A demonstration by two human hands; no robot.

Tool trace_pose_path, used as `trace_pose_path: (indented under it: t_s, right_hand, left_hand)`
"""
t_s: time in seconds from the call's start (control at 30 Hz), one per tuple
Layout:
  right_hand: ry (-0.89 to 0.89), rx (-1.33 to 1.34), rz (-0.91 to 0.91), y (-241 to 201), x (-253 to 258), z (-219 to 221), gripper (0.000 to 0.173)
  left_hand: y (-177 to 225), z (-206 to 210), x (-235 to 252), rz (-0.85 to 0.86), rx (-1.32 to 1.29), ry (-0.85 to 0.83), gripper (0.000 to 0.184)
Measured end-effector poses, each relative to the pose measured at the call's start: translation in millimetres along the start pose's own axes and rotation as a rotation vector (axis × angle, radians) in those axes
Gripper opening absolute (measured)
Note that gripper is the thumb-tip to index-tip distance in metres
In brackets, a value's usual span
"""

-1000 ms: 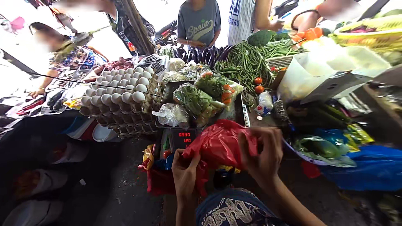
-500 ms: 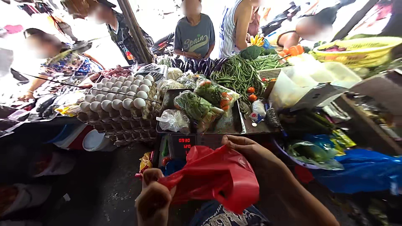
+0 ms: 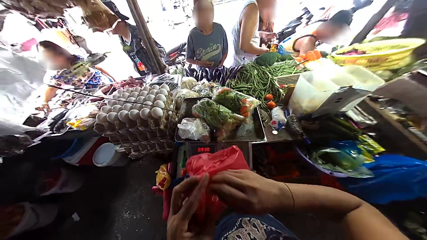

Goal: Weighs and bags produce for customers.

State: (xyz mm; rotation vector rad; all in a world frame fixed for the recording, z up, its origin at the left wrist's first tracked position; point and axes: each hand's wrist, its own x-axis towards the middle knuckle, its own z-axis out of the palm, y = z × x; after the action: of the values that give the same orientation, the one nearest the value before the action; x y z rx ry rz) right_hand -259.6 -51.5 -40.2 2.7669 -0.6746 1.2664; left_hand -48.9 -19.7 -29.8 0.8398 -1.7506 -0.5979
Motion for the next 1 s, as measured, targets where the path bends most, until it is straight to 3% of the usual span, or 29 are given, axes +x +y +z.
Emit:
trace_pose_path:
  t_s: [0.07, 0.1, 0.17, 0.2, 0.27, 0.33, 0.4, 0.43, 0.5, 0.53, 0.57, 0.63, 0.73, 0.77, 0.8, 0.83, 0.87, 0.9, 0.97, 1.0]
  right_hand:
    - [-0.259, -0.106, 0.252, 0, 4, -2, 0.004]
    - [-0.468, -0.130, 0.426, 1, 9, -10, 0.008]
    - [-1.019, 0.005, 0.713, 7, 33, -29, 0.012]
    - [-1.134, 0.094, 0.719, 11, 37, -33, 0.030]
    - [-1.106, 0.242, 0.640, 13, 32, -35, 0.086]
    - [-0.969, 0.247, 0.663, 6, 35, -30, 0.108]
    - [-0.914, 0.202, 0.721, -3, 41, -29, 0.106]
    - [-0.924, 0.181, 0.756, -5, 43, -31, 0.102]
    - [-0.957, 0.076, 0.841, 0, 39, -39, 0.075]
    - [-0.950, 0.004, 0.874, 8, 33, -46, 0.052]
    - [-0.928, -0.056, 0.900, 16, 29, -55, 0.042]
    - [-0.858, -0.114, 0.910, 30, 24, -68, 0.050]
    - [-0.898, -0.008, 0.700, 31, 20, -72, 0.056]
    - [-0.990, 0.115, 0.630, 32, 27, -78, 0.067]
    - [-0.986, 0.267, 0.549, 40, 32, -84, 0.066]
    - [-0.876, 0.422, 0.507, 52, 34, -89, 0.049]
    - [-0.768, 0.531, 0.573, 66, 41, -95, 0.032]
    - [-0.658, 0.545, 0.706, 84, 54, -103, 0.026]
    - [-0.385, 0.200, 0.743, 157, 64, -101, 0.033]
    - [-0.368, -0.001, 0.788, 198, 66, -94, 0.054]
  left_hand:
    - [11, -20, -2, -0.038, -0.086, -0.073, 0.030]
    - [11, -29, -3, -0.054, -0.051, -0.095, 0.017]
    - [6, -35, -2, -0.060, 0.245, -0.107, 0.018]
    - [1, -31, -1, -0.077, 0.418, -0.131, 0.020]
    - [-11, -13, -1, -0.073, 0.614, -0.113, 0.021]
    - [-14, 12, 0, -0.050, 0.651, 0.047, 0.035]
    - [-11, 33, 2, -0.023, 0.608, 0.247, 0.063]
    - [-12, 37, 4, 0.015, 0.601, 0.319, 0.059]
    - [-14, 25, 7, 0.147, 0.547, 0.331, 0.022]
    - [-13, 11, 6, 0.166, 0.465, 0.237, 0.011]
    - [-10, -3, 5, 0.133, 0.382, 0.084, 0.013]
    - [-5, -15, 4, 0.068, 0.416, -0.139, 0.019]
    - [-18, -7, 4, -0.028, 0.715, -0.182, 0.051]
    - [-27, -10, 7, -0.089, 0.685, -0.155, 0.054]
    - [-32, -14, 10, -0.174, 0.609, -0.100, 0.051]
    - [-32, -18, 15, -0.242, 0.561, -0.041, 0.046]
    - [-30, -22, 19, -0.282, 0.529, -0.013, 0.039]
    - [-28, -25, 22, -0.278, 0.513, -0.035, 0.032]
    - [-25, -26, 31, -0.200, 0.486, -0.200, 0.032]
    - [-23, -25, 37, -0.184, 0.476, -0.321, 0.035]
